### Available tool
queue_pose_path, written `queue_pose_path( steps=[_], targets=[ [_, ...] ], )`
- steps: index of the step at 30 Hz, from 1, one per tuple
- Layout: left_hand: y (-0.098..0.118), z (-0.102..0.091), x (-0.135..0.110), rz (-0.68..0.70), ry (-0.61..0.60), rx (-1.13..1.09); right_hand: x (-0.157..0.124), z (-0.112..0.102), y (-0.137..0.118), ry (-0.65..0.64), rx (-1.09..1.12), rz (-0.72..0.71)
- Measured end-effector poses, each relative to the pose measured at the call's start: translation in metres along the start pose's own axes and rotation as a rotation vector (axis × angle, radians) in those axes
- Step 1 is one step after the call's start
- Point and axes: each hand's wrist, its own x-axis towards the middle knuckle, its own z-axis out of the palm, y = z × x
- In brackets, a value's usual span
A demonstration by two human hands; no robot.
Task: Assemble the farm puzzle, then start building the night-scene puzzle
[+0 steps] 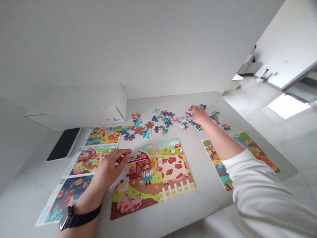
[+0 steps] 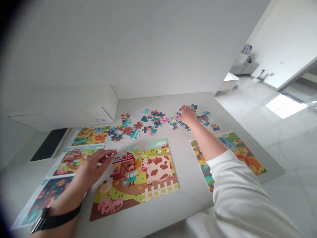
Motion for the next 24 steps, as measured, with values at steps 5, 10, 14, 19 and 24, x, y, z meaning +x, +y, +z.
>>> queue_pose_path(
  steps=[5, 10, 14, 19, 24],
  targets=[
    [-0.007, 0.002, 0.001, -0.005, -0.003, 0.002, -0.008, -0.010, 0.066, -0.005, -0.015, 0.084],
    [-0.015, 0.003, 0.002, -0.019, -0.007, 0.003, -0.027, -0.011, 0.093, -0.084, 0.027, 0.014],
    [-0.015, 0.003, 0.003, -0.045, 0.004, 0.020, -0.043, -0.009, 0.089, -0.143, 0.008, -0.028],
    [-0.015, 0.002, 0.005, -0.036, 0.010, 0.028, -0.061, -0.002, 0.066, -0.138, -0.002, -0.110],
    [-0.017, 0.001, 0.004, -0.023, 0.020, 0.029, -0.063, 0.008, 0.039, -0.082, 0.080, -0.227]
  ],
)
